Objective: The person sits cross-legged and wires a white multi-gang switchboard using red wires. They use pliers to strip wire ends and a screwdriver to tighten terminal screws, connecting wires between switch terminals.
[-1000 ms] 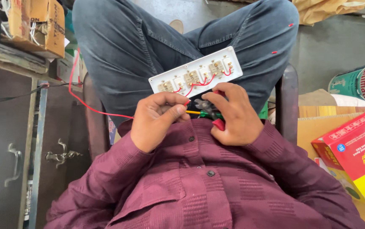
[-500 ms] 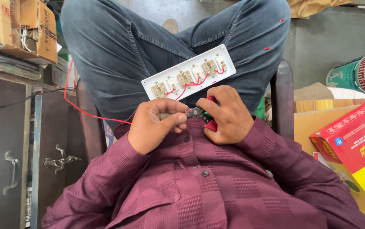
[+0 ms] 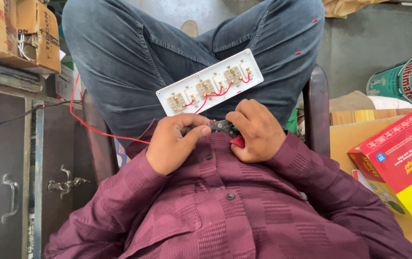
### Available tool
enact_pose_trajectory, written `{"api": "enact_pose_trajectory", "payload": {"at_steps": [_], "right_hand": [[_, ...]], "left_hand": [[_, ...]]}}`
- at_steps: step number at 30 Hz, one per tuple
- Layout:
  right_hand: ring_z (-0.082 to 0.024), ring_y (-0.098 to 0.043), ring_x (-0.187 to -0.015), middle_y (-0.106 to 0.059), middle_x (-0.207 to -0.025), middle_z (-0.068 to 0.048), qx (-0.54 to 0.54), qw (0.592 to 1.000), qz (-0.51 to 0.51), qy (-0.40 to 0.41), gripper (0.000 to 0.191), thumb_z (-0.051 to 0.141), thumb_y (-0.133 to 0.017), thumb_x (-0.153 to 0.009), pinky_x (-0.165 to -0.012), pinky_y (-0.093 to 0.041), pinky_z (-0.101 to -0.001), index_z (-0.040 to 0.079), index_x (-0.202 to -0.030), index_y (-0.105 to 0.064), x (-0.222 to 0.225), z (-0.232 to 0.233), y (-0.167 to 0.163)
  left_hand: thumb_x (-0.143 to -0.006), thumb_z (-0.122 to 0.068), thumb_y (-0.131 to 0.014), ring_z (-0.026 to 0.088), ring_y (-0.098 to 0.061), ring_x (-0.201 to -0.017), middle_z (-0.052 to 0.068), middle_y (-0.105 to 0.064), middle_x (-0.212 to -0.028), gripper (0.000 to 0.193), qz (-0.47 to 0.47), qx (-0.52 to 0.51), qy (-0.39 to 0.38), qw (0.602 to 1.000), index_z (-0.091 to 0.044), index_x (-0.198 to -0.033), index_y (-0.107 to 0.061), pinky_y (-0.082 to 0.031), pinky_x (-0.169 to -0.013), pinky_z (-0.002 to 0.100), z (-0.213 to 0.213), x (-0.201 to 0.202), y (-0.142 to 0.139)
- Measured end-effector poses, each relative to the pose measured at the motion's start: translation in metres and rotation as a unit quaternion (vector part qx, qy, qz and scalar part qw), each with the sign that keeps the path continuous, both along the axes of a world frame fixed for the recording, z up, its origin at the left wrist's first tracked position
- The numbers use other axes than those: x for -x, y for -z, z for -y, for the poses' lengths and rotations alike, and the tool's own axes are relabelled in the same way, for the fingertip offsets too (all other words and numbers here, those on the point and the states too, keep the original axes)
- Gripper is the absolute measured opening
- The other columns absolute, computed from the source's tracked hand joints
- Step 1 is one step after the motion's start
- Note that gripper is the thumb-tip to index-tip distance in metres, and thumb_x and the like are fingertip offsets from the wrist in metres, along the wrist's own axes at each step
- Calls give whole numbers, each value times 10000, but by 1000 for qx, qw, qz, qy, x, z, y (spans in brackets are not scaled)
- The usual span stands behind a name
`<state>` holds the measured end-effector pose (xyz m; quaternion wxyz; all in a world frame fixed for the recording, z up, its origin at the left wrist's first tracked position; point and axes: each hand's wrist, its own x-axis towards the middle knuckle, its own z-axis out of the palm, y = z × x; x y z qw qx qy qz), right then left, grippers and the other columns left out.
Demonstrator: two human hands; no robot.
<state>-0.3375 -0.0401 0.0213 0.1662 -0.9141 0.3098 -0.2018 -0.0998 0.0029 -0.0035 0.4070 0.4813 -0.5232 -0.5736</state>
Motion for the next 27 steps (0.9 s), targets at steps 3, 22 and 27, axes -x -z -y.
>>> {"api": "enact_pose_trajectory", "payload": {"at_steps": [3, 22, 27], "right_hand": [[-376, -556, -878, -513, -969, -170, -28, 999, -1, 21, 537, 122, -781, -599, -760, -479, -457, 19, -1083, -572, -2, -3, 5], [-205, -560, -1151, -534, -1219, -103, -344, 925, 148, 66, 645, 83, -680, -754, -1035, -463, -339, 5, -1352, -449, 11, -2, 5], [-256, -562, -1230, -519, -1285, -152, -280, 945, 143, 87, 696, 57, -670, -743, -1112, -430, -349, -7, -1402, -453, 24, 7, 3]], "left_hand": [[-899, -178, -770, 178, -640, -695, 81, -678, -851, 194, 126, 131, -23, 983, -12, -990, -728, -510, -635, 324, -3, 6, -8], [-798, -224, -804, 333, -625, -689, 143, -606, -871, 299, 342, 302, -101, 884, -9, -988, -723, -484, -576, 415, 9, -12, 0], [-885, -180, -763, 288, -639, -754, 102, -596, -916, 108, 385, 282, -73, 875, -113, -967, -741, -506, -636, 411, 14, -8, -5]]}}
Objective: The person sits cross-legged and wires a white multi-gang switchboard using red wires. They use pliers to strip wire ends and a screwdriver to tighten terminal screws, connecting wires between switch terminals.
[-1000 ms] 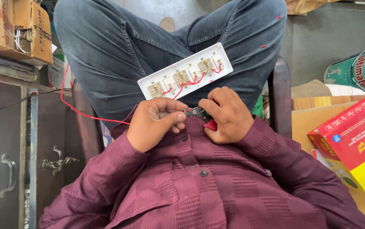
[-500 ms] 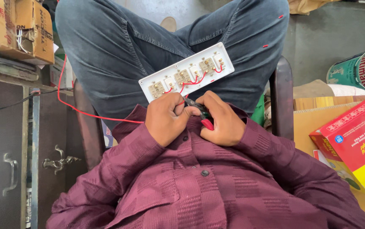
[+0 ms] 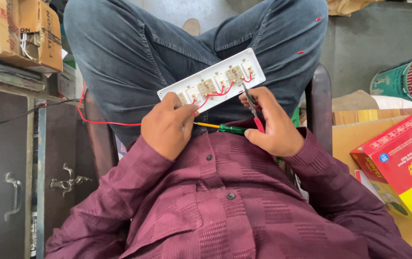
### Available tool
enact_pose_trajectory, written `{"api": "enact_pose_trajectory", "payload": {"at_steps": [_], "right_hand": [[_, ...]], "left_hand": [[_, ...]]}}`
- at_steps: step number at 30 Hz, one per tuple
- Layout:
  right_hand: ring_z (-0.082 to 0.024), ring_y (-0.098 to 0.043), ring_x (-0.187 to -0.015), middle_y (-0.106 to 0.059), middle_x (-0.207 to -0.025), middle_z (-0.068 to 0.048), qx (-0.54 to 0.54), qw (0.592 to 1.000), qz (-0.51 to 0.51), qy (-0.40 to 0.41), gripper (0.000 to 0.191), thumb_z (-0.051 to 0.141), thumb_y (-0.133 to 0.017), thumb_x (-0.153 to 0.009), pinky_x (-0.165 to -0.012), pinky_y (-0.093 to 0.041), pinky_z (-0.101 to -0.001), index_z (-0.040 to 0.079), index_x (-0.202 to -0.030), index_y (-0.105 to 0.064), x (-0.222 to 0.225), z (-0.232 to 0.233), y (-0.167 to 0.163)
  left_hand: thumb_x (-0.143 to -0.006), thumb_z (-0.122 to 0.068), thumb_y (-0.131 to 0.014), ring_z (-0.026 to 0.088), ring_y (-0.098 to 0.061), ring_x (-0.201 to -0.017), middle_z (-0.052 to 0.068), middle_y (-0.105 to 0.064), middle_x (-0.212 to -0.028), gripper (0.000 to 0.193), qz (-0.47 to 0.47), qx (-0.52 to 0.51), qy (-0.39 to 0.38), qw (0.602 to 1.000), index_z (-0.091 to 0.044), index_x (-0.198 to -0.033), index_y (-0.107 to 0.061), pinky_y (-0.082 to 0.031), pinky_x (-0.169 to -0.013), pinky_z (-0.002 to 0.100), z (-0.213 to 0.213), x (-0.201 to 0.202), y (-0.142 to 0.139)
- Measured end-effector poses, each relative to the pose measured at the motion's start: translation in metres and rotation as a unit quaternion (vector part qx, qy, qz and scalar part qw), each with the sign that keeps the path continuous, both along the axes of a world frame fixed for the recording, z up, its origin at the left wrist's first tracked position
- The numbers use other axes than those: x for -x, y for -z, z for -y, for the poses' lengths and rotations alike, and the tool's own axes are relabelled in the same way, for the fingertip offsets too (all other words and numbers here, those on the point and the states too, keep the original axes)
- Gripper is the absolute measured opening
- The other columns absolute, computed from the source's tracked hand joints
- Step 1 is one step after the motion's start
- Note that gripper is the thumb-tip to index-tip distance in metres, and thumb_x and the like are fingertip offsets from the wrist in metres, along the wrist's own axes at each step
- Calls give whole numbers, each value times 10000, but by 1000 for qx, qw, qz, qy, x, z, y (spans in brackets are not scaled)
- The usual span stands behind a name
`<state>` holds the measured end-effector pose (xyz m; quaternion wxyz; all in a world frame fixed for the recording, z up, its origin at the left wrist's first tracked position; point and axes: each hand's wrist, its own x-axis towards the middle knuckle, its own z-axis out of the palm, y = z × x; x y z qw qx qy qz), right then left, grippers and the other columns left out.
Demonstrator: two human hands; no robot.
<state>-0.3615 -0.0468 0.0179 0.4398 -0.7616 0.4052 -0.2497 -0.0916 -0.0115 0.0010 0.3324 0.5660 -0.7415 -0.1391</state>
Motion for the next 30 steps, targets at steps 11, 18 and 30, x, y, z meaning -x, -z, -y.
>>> {"api": "enact_pose_trajectory", "payload": {"at_steps": [11, 18, 30], "right_hand": [[-267, -576, -1183, -550, -1248, -135, 45, 997, -51, 33, 660, 70, -685, -715, -1023, -467, -344, 4, -1345, -499, 9, 10, 7], [-412, -541, -1198, -554, -1248, -205, 164, 980, -112, -8, 662, 83, -695, -671, -1057, -444, -431, -11, -1298, -505, 1, 9, -1], [-428, -553, -1126, -588, -1227, -202, 167, 968, -183, -30, 637, 93, -699, -658, -1006, -443, -459, -13, -1265, -537, 4, -8, -13]], "left_hand": [[-867, -190, -809, 239, -534, -727, 60, -648, -827, 171, -100, -20, -49, 994, -74, -918, -695, -434, -664, 354, -1, -17, -2], [-1047, -181, -671, 25, -482, -692, 45, -696, -944, 176, -508, -139, -27, 850, -24, -1094, -608, -395, -613, 221, 9, 14, 43], [-982, -84, -724, 39, -556, -624, 71, -720, -882, 129, -520, -175, -10, 836, 16, -1055, -689, -442, -568, 203, 22, 9, 62]]}}
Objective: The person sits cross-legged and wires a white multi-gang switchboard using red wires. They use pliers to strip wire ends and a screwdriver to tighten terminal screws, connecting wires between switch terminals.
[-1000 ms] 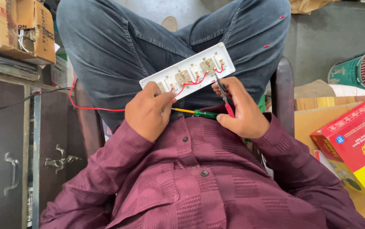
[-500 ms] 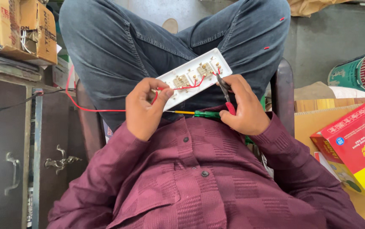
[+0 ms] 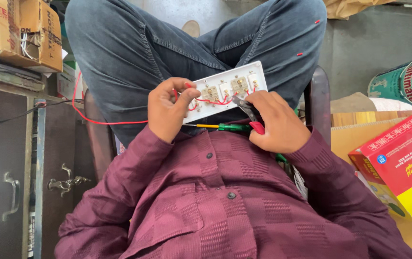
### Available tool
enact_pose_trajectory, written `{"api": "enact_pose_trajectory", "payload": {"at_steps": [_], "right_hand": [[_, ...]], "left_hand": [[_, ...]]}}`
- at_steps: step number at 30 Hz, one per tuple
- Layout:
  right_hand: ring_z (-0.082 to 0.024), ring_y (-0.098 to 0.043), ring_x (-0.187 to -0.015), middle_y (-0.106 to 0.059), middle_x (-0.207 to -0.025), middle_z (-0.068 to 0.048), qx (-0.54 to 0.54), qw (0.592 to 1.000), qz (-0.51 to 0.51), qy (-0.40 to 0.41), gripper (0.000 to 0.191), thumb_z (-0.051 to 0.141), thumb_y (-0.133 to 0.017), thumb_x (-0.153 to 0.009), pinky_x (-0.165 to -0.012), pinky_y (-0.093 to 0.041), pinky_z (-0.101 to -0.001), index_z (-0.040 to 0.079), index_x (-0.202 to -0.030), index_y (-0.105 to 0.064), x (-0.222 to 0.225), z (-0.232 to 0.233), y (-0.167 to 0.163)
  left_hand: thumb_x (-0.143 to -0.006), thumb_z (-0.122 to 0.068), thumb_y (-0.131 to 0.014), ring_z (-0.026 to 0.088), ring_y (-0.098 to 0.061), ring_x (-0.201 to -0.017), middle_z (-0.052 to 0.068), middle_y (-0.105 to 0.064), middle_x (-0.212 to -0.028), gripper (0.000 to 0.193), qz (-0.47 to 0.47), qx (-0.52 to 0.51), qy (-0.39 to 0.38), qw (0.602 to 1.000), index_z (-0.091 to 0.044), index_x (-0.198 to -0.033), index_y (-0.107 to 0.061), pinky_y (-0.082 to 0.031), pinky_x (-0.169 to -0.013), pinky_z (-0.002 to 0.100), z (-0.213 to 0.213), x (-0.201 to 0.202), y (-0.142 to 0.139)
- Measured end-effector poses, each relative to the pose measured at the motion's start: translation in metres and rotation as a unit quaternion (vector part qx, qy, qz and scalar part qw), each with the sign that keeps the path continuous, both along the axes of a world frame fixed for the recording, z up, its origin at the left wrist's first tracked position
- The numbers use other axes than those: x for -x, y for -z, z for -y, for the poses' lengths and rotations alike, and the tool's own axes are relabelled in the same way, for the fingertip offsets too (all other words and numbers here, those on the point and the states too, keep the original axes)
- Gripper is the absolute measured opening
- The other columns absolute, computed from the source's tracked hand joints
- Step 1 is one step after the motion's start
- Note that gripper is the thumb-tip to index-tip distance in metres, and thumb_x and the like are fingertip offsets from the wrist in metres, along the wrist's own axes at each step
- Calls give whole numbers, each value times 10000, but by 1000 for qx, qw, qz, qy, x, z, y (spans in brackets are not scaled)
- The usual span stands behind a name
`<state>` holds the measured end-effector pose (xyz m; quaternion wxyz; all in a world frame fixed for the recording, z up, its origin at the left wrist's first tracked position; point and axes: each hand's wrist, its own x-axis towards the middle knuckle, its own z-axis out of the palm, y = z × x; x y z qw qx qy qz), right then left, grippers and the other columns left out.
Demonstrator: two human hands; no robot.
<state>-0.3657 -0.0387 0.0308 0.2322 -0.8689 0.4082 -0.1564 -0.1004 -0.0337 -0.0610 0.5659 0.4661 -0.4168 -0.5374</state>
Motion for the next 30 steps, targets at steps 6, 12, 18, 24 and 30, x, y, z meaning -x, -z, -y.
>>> {"api": "enact_pose_trajectory", "payload": {"at_steps": [6, 12, 18, 24, 30], "right_hand": [[-428, -523, -1195, -532, -1254, -203, 40, 998, 43, -9, 653, 90, -697, -664, -1053, -423, -473, -2, -1289, -531, -11, -6, -5], [-391, -520, -1179, -521, -1236, -167, 138, 990, -3, -28, 683, 141, -743, -625, -1053, -379, -519, 64, -1283, -574, -32, 1, -4], [-380, -519, -1140, -516, -1202, -157, 163, 986, -17, -31, 687, 154, -749, -614, -1042, -380, -525, 65, -1274, -582, -37, 0, -5], [-369, -522, -1108, -516, -1151, -142, 192, 980, -29, -48, 634, 141, -752, -617, -1003, -403, -496, 78, -1234, -621, -36, 4, -7], [-367, -522, -1097, -521, -1131, -139, 194, 978, -37, -64, 642, 154, -764, -596, -982, -406, -493, 81, -1217, -617, -35, 6, -11]], "left_hand": [[-965, -72, -696, 33, -544, -505, 42, -732, -867, 134, -36, -51, 97, 993, 18, -1048, -749, -428, -468, 201, -4, 10, -20], [-990, -36, -665, 125, -645, -802, 77, -714, -941, 121, 94, 81, 97, 987, 31, -1061, -736, -502, -746, 266, -12, 8, -27], [-956, -48, -684, 172, -693, -915, 90, -731, -962, 111, 166, 113, 110, 973, 9, -1032, -742, -533, -852, 302, -14, 7, -29], [-944, -43, -697, 177, -691, -874, 92, -728, -934, 108, 170, 108, 126, 971, 8, -1031, -736, -533, -814, 299, -13, 5, -29], [-950, -15, -671, 199, -692, -866, 104, -717, -925, 86, 194, 131, 122, 964, 16, -1019, -712, -532, -807, 305, -13, 4, -26]]}}
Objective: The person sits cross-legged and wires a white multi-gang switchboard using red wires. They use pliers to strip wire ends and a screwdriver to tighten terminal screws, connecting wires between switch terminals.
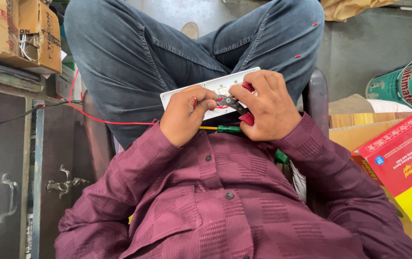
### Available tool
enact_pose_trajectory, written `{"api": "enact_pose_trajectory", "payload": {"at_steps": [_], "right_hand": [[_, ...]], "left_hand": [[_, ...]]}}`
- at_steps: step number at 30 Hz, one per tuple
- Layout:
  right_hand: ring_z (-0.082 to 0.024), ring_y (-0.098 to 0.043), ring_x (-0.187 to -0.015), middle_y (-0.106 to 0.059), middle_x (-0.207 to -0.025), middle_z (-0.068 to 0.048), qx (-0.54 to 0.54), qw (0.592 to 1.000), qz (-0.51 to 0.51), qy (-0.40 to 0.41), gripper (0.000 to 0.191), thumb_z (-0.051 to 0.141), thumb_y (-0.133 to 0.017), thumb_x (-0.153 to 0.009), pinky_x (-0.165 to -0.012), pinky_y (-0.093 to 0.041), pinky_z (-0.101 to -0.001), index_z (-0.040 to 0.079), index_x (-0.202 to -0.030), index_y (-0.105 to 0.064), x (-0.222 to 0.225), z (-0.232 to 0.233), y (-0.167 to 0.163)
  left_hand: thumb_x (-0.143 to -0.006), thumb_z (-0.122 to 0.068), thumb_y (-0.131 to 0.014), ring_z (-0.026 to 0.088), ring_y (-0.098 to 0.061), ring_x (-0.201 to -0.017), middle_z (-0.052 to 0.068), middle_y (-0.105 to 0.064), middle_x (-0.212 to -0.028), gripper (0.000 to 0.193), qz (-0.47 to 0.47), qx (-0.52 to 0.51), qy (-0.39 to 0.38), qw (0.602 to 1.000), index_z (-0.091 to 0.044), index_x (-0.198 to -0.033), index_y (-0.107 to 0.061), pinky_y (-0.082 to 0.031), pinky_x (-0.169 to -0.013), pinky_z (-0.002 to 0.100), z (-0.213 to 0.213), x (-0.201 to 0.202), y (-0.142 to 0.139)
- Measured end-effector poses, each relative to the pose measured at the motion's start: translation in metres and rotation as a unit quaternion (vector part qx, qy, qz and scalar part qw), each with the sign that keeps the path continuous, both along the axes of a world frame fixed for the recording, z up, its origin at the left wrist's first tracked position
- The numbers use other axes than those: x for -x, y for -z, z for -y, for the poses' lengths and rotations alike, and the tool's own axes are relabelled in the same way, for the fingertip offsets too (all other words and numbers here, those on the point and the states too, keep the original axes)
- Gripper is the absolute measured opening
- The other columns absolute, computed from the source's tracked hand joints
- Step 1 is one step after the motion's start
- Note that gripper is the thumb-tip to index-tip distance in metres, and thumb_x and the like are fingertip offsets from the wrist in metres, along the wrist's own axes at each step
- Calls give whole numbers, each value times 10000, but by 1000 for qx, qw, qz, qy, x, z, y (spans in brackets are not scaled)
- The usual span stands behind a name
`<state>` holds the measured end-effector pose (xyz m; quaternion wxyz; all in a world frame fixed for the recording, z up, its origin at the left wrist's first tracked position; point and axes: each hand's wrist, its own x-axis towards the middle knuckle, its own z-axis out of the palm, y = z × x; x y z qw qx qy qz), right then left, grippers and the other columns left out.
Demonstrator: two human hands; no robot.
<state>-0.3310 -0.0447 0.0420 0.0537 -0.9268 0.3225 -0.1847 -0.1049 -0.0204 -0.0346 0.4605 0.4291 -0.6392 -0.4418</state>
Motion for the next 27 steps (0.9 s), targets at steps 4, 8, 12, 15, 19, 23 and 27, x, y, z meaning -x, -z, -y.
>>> {"api": "enact_pose_trajectory", "payload": {"at_steps": [4, 8, 12, 15, 19, 23, 27], "right_hand": [[-370, -519, -1106, -517, -1138, -139, 5, 1000, 3, -1, 649, 159, -771, -597, -993, -404, -497, 83, -1221, -611, 1, -3, 0], [-362, -529, -1049, -525, -1098, -139, 1, 1000, -3, 4, 634, 152, -778, -600, -937, -416, -483, 83, -1210, -619, 4, -4, 2], [-354, -547, -925, -526, -993, -139, -28, 1000, 1, 6, 581, 142, -783, -611, -818, -446, -459, 67, -1166, -627, 6, -5, 8], [-369, -564, -891, -521, -965, -157, -49, 999, 15, 14, 544, 128, -767, -618, -781, -475, -455, 37, -1131, -612, 7, -9, 13], [-384, -592, -888, -538, -975, -170, -121, 991, 26, 59, 510, 121, -751, -646, -752, -492, -459, 14, -1122, -601, 8, -22, 19], [-378, -593, -926, -557, -1041, -171, -217, 970, 95, 56, 530, 97, -696, -670, -790, -497, -432, 8, -1174, -556, 9, -36, 28], [-322, -580, -876, -525, -1019, -165, -332, 931, 130, 75, 549, 103, -685, -685, -795, -488, -382, 8, -1199, -515, 14, -43, 35]], "left_hand": [[-962, 7, -628, 214, -692, -862, 110, -703, -925, 87, 3, 16, -2, 1000, 19, -1020, -692, -537, -816, 304, -2, 3, 0], [-963, -9, -634, 207, -695, -854, 110, -698, -920, 72, 13, 7, -7, 1000, 15, -1007, -685, -538, -800, 304, -5, 4, -2], [-972, -18, -634, 225, -686, -843, 109, -694, -912, 57, 18, 16, -7, 1000, 10, -989, -680, -533, -792, 318, -8, 4, -6], [-990, -75, -656, 279, -651, -837, 123, -662, -913, 75, 58, 73, -17, 995, -4, -998, -679, -505, -753, 353, -12, 7, -12], [-896, -274, -763, 286, -615, -719, 120, -596, -849, 306, 93, 104, -29, 990, -16, -908, -600, -490, -650, 378, -22, 16, -20], [-917, -342, -797, 300, -555, -660, 111, -536, -783, 401, 122, 124, -64, 983, -38, -826, -551, -429, -593, 408, -23, 26, -16], [-883, -347, -819, 293, -519, -618, 103, -499, -730, 441, 109, 121, -74, 984, -42, -760, -525, -401, -566, 409, -20, 30, -2]]}}
